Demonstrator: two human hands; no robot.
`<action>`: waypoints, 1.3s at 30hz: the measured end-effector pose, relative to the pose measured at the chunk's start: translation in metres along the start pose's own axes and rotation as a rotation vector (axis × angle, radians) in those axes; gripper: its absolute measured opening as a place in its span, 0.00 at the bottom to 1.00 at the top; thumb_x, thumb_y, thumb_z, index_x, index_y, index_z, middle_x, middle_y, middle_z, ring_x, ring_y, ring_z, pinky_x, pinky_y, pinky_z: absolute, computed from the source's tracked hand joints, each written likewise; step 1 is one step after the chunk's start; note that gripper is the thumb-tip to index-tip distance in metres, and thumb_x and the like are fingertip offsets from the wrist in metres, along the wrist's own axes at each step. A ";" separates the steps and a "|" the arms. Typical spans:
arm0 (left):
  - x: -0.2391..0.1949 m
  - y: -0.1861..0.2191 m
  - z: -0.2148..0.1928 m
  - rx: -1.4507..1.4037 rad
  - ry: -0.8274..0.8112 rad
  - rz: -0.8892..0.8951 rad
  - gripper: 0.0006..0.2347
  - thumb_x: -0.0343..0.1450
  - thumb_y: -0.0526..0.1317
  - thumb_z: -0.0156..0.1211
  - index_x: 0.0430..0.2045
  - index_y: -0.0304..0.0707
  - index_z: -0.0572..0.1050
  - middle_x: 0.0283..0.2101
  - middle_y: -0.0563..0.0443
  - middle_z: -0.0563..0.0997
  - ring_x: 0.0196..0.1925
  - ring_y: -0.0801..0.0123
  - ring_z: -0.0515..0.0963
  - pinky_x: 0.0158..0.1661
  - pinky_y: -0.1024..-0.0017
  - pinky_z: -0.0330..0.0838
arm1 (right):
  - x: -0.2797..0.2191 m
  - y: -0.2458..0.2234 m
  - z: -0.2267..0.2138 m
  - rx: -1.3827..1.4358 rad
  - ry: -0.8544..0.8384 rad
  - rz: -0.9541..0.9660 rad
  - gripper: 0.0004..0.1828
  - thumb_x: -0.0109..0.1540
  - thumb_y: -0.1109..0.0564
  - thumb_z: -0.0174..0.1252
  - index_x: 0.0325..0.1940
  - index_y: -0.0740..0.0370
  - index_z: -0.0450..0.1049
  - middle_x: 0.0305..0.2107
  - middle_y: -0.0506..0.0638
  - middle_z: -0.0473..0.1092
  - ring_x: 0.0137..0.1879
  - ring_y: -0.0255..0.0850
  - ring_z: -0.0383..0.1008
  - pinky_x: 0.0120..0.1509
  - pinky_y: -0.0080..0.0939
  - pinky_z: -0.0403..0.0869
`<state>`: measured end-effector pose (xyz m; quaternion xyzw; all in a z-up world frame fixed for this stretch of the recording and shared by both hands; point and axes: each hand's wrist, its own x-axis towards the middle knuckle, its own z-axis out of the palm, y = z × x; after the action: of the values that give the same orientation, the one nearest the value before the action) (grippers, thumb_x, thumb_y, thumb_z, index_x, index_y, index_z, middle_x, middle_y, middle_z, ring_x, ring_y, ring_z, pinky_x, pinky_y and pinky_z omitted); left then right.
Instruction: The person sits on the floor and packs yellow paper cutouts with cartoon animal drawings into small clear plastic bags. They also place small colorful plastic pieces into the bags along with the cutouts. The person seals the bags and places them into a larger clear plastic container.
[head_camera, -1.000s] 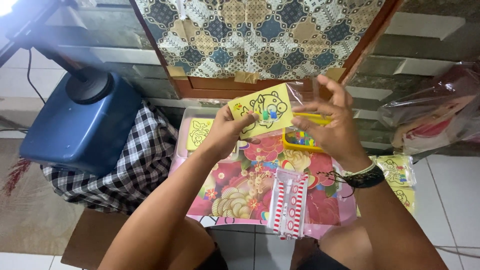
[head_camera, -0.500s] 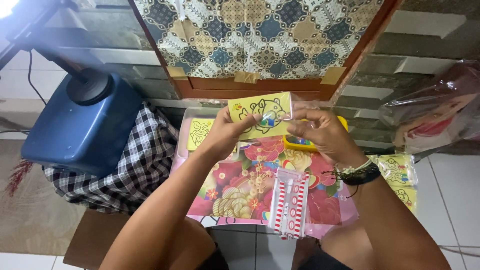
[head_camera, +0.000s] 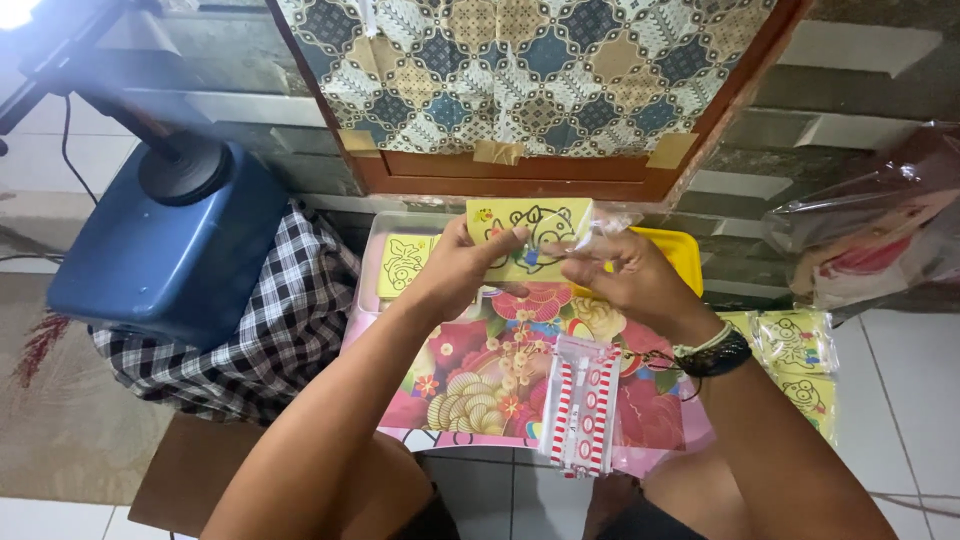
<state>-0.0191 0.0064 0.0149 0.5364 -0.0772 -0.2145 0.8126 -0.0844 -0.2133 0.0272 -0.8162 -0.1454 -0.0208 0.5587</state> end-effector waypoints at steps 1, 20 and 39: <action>0.002 -0.002 -0.002 -0.001 0.003 0.000 0.09 0.69 0.34 0.69 0.35 0.28 0.75 0.29 0.38 0.81 0.27 0.51 0.86 0.24 0.49 0.85 | 0.001 0.000 -0.002 0.000 -0.003 0.000 0.10 0.62 0.56 0.66 0.43 0.65 0.84 0.42 0.62 0.79 0.54 0.48 0.77 0.62 0.52 0.71; 0.004 0.004 -0.008 0.435 -0.045 0.424 0.42 0.65 0.32 0.73 0.69 0.37 0.47 0.57 0.28 0.66 0.54 0.40 0.69 0.46 0.42 0.72 | 0.001 0.003 0.003 0.029 0.149 0.060 0.09 0.65 0.55 0.66 0.38 0.64 0.84 0.27 0.51 0.78 0.38 0.35 0.73 0.53 0.43 0.72; 0.008 -0.012 -0.043 1.431 -0.102 0.662 0.48 0.55 0.52 0.80 0.70 0.43 0.56 0.61 0.43 0.72 0.63 0.47 0.72 0.54 0.51 0.71 | 0.014 0.028 0.030 -0.105 0.105 0.049 0.05 0.61 0.57 0.69 0.36 0.62 0.85 0.31 0.56 0.74 0.47 0.45 0.76 0.57 0.47 0.70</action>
<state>0.0004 0.0352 -0.0150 0.8675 -0.3894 0.1160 0.2871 -0.0675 -0.1922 -0.0067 -0.8454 -0.0945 -0.0575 0.5225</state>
